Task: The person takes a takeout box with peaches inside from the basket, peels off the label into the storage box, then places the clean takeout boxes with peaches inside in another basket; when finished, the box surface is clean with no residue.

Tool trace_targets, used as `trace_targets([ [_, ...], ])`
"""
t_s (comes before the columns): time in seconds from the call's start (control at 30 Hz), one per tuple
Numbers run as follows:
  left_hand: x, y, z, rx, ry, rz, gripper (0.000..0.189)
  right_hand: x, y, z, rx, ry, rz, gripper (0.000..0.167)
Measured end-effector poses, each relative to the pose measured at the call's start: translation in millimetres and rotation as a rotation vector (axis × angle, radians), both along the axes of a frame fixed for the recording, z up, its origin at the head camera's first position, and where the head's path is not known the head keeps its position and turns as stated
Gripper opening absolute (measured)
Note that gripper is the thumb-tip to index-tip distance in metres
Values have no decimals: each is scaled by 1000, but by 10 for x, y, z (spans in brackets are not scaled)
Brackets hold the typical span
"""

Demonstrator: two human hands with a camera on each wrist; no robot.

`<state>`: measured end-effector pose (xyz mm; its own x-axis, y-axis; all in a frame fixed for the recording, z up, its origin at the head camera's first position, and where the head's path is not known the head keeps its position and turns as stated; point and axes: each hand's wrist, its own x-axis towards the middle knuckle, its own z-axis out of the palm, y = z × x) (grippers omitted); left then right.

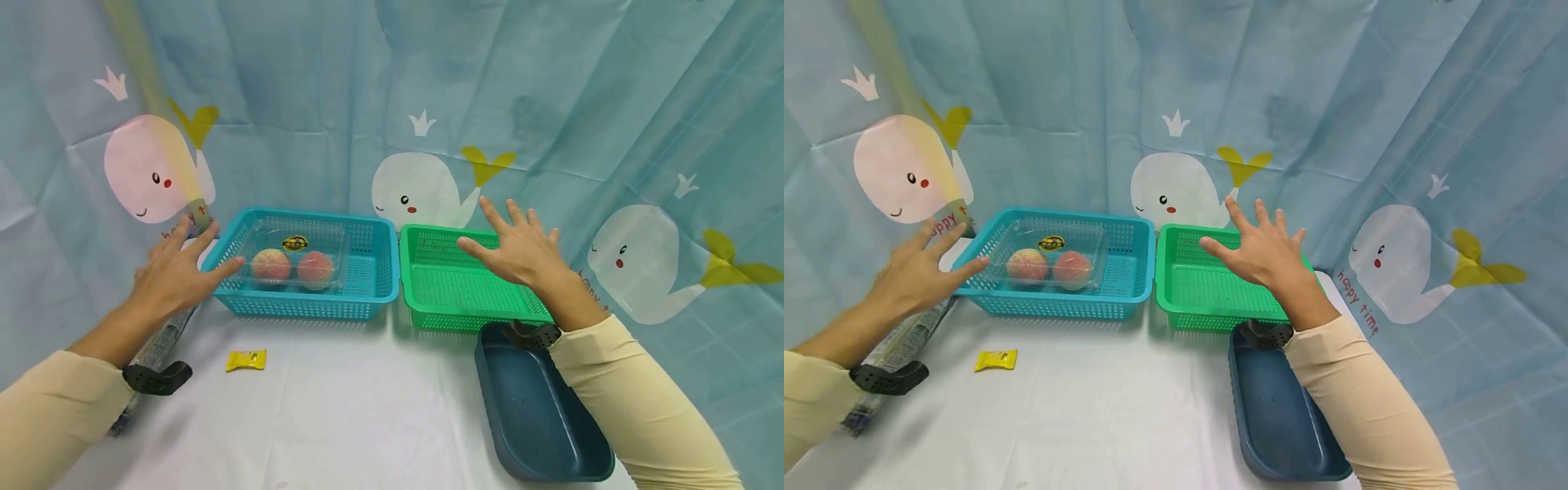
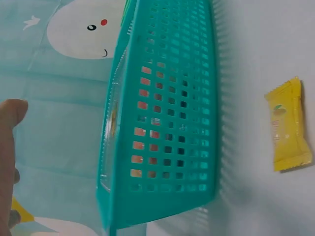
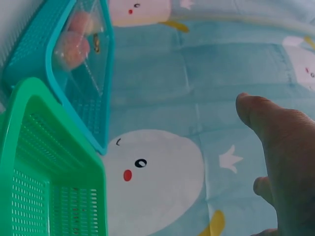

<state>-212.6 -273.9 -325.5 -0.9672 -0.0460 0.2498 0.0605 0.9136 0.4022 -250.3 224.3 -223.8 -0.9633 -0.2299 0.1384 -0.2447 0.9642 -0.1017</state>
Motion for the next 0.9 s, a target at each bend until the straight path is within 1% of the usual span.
trace_targets([
  [0.23,6,-22,-112,28,43,-14,84,-47,-24,-27,-14,22,21,89],
  [0.47,-13,-59,-246,62,38,-13,82,-106,-81,-49,-23,7,35,88],
  [0.7,-45,-79,-380,110,76,-28,78,-200,-141,-105,-61,9,57,88],
  [0.9,-79,-105,-475,140,51,-28,77,-291,-186,-145,-104,-8,76,87],
])
